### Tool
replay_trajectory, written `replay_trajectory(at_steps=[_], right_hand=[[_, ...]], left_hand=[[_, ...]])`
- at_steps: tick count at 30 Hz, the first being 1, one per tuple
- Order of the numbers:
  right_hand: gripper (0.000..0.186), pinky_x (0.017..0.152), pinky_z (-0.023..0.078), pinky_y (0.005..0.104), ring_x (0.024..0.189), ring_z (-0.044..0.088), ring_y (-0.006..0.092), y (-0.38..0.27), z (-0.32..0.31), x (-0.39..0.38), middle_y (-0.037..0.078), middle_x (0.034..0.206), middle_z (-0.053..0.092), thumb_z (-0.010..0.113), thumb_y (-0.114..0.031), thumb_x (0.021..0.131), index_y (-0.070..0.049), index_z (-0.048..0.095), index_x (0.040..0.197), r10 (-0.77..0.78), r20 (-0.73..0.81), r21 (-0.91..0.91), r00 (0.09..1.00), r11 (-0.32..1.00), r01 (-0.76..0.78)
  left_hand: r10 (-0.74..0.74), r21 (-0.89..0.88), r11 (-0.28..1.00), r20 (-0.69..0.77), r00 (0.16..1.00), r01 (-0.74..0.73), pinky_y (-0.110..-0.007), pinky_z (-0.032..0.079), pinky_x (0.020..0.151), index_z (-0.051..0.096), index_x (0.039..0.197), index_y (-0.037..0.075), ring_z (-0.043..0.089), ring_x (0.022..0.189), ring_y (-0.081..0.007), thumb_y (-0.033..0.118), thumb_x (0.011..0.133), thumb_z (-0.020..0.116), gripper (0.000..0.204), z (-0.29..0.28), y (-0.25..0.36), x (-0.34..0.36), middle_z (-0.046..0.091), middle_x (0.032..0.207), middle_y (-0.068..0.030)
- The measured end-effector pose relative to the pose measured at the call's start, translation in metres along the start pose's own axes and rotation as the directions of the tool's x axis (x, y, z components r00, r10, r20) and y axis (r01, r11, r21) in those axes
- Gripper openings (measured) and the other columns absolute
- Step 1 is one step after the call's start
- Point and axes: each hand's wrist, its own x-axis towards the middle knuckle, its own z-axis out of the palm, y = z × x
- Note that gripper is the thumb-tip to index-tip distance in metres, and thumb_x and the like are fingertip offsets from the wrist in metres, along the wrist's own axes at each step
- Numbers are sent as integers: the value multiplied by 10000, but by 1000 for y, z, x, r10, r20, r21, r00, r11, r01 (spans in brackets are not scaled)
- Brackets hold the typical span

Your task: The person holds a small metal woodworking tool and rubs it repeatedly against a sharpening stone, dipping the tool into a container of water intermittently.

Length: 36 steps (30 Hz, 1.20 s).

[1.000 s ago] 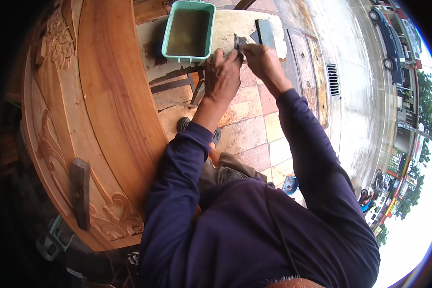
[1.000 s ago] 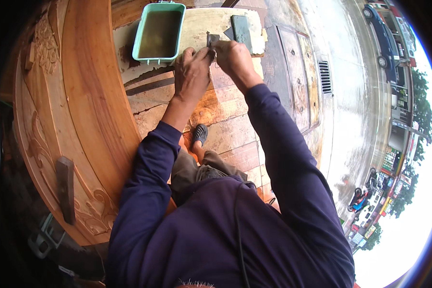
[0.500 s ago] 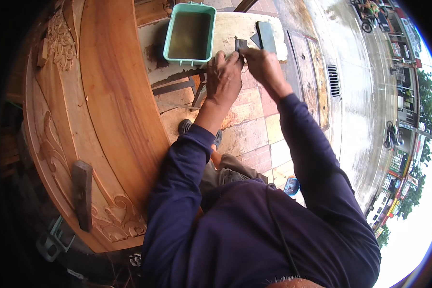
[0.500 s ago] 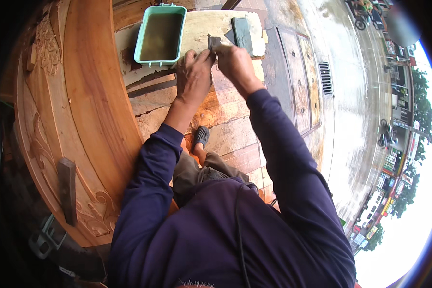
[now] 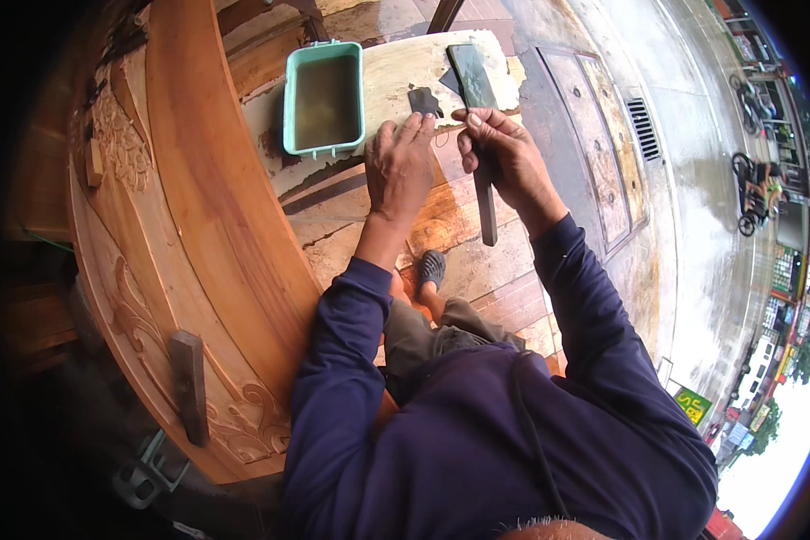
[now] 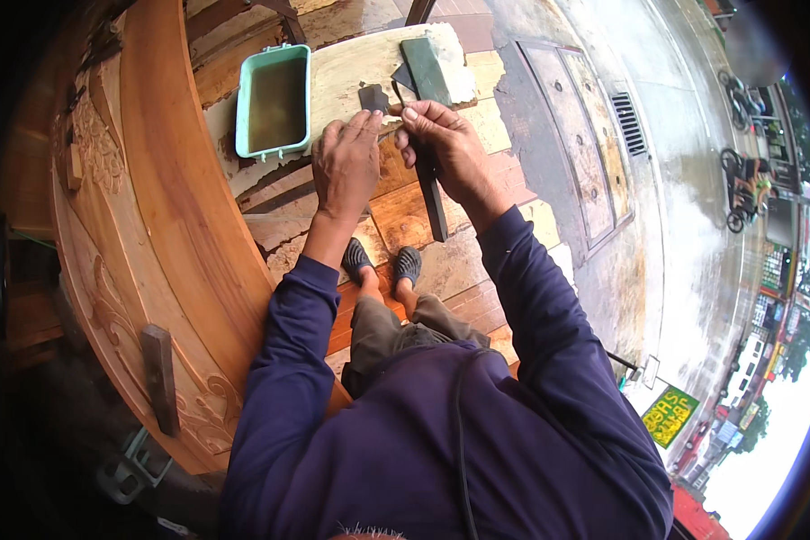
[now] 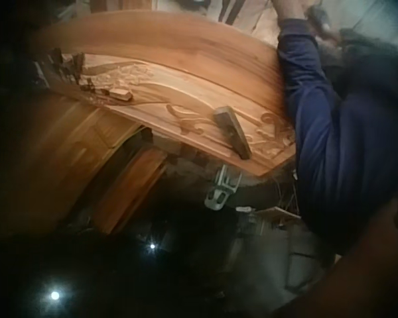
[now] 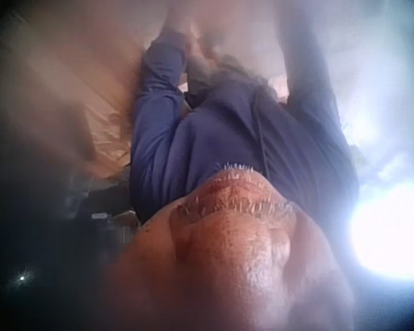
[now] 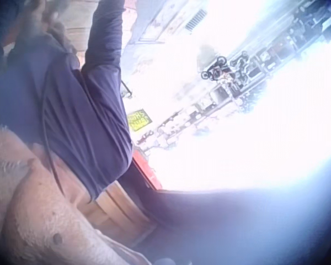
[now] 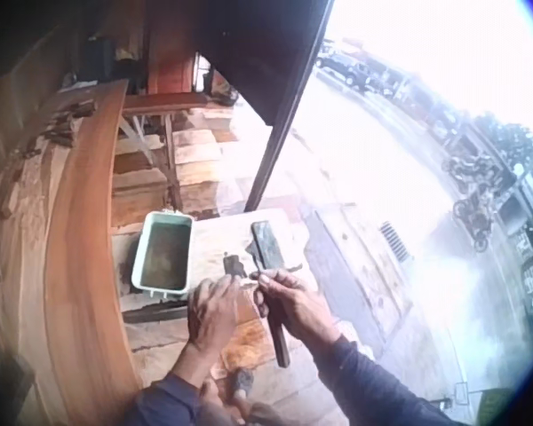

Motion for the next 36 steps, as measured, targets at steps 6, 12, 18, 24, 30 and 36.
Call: replay_trajectory(at_steps=[6, 12, 18, 24, 30, 36], right_hand=[[253, 701, 506, 279, 700, 623, 148, 21, -13, -20, 46, 828, 664, 633, -209, 1098, -17, 669, 1258, 9, 60, 304, 998, 952, -27], [228, 783, 517, 299, 779, 632, 144, 24, -23, -35, 40, 863, 659, 612, -213, 1109, -30, 672, 1231, -12, 147, 428, 989, 902, -53], [189, 785, 523, 284, 793, 637, 130, 24, -42, -47, 30, 904, 674, 618, -178, 1104, -36, 673, 1216, -34, 173, 503, 984, 862, -59], [114, 782, 528, 278, 808, 644, 126, 13, -56, -60, 32, 929, 687, 658, -133, 1076, -44, 688, 1140, -91, 194, 493, 977, 870, -17], [113, 727, 506, 275, 774, 630, 118, 2, -56, -71, 25, 872, 668, 670, -143, 1073, -44, 697, 1121, -183, 192, 500, 964, 864, 64], [129, 669, 483, 296, 712, 602, 130, -14, -51, -77, 17, 834, 641, 653, -143, 1081, -49, 696, 1158, -119, 188, 423, 975, 906, 29]], left_hand=[[-1, -22, 1000, -18, 1000, 0, -419, 541, 978, 777, 1274, 130, 683, 1114, -298, 69, 898, 738, 382, -5, 5, 5, 750, 1264, -43], [-179, -457, 881, -81, 980, 123, -381, 575, 905, 782, 1202, 51, 722, 1004, -272, 131, 1037, 702, 200, -25, 42, 13, 766, 1170, -112], [-387, -843, 16, 491, 780, 538, -194, 459, 579, 705, 1220, 8, 581, 709, -32, 206, 1074, 699, 246, -58, 128, 28, 695, 948, -15], [-472, -868, 72, 405, 783, 492, -183, 421, 529, 715, 1102, 6, 521, 604, -19, 197, 1026, 768, 212, -60, 168, 39, 666, 830, 5], [-486, -894, 1, 390, 782, 447, -195, 457, 543, 749, 1030, -14, 564, 618, -40, 178, 1034, 750, 192, -71, 185, 49, 734, 862, -52], [-450, -904, -11, 386, 805, 428, -221, 532, 706, 767, 1050, -25, 658, 829, -92, 155, 1063, 695, 195, -71, 167, 51, 782, 991, -112]])
